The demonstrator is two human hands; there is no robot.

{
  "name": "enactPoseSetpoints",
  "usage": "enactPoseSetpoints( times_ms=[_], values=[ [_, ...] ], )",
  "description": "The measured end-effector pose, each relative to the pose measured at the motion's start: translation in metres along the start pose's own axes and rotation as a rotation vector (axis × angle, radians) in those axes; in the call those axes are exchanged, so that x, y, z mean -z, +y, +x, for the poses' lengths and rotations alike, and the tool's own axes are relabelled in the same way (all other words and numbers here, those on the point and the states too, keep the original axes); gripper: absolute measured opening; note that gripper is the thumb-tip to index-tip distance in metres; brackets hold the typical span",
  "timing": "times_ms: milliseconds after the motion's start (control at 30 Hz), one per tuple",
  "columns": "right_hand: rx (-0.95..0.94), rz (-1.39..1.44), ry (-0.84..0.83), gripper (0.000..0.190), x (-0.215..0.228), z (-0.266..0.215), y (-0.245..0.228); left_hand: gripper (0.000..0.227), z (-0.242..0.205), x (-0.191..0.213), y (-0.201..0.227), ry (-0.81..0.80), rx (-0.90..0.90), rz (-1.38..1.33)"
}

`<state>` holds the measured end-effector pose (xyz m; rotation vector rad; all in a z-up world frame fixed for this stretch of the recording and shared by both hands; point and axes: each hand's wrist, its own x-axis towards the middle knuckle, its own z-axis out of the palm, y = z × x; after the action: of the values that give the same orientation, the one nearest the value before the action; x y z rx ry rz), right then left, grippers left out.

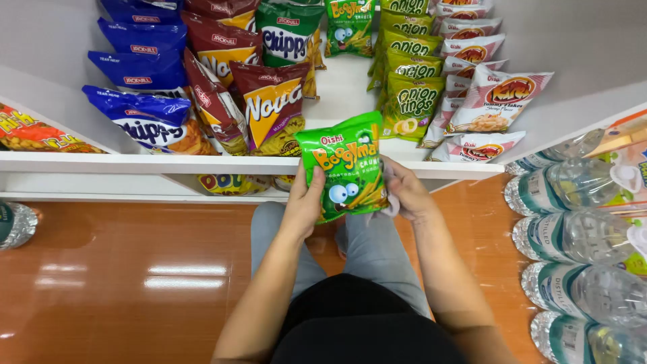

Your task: Wiping down snack bags with a cloth and organizing them on the shelves.

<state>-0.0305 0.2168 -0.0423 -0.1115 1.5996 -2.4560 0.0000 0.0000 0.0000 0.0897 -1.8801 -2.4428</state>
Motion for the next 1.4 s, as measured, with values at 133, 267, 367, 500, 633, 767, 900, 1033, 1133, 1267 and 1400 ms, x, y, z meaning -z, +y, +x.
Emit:
enactPoseSetpoints(
  times_ms=[133, 267, 367, 500, 633, 767, 900, 1033, 1133, 1267, 1400],
  values=[
    [0.073, -0.102, 0.127, 0.068, -0.022, 0.001, -0.012, 0.066, 0.004, 0.001, 0.025, 0.160, -0.277, 0.280],
    [0.361, -0.501, 0.268, 0.072, -0.055, 0.000, -0.034, 0.058, -0.007, -0.021, 0.037, 0.172, -0.333, 0.269],
    [0.599, -0.777, 0.137, 0.074, -0.074, -0.013, -0.031, 0.075, -0.011, -0.029, 0.042, 0.035, -0.274, 0.160],
    [0.779, -0.919, -0.118, 0.046, -0.082, -0.025, -0.030, 0.079, 0.004, -0.014, -0.005, 0.159, -0.147, 0.011],
    [0.830, -0.958, 0.076, 0.037, -0.072, -0.024, -0.062, 0.067, -0.005, -0.004, 0.015, 0.144, -0.065, -0.024],
    [0.925, -1.079, 0.143, 0.040, -0.104, -0.022, -0.079, 0.061, -0.011, -0.009, 0.018, -0.049, -0.099, 0.061],
    [1.007, -1.292, 0.081, 0.050, -0.097, 0.001, -0.066, 0.048, -0.013, -0.005, -0.003, -0.177, -0.130, 0.106],
    [0.907, -1.314, 0.149, 0.061, -0.071, 0.017, -0.081, 0.042, -0.017, 0.002, 0.001, -0.185, -0.117, 0.101],
    [0.845, -1.344, 0.234, 0.056, -0.058, 0.021, -0.090, 0.037, -0.017, 0.004, -0.003, -0.178, -0.109, 0.130],
    [0.871, -1.298, 0.081, 0.056, -0.101, -0.009, -0.100, 0.039, -0.021, -0.004, 0.009, -0.181, -0.092, 0.282],
    [0.879, -1.335, 0.040, 0.053, -0.095, 0.002, -0.086, 0.035, -0.019, 0.002, 0.010, -0.199, -0.076, 0.269]
  ],
)
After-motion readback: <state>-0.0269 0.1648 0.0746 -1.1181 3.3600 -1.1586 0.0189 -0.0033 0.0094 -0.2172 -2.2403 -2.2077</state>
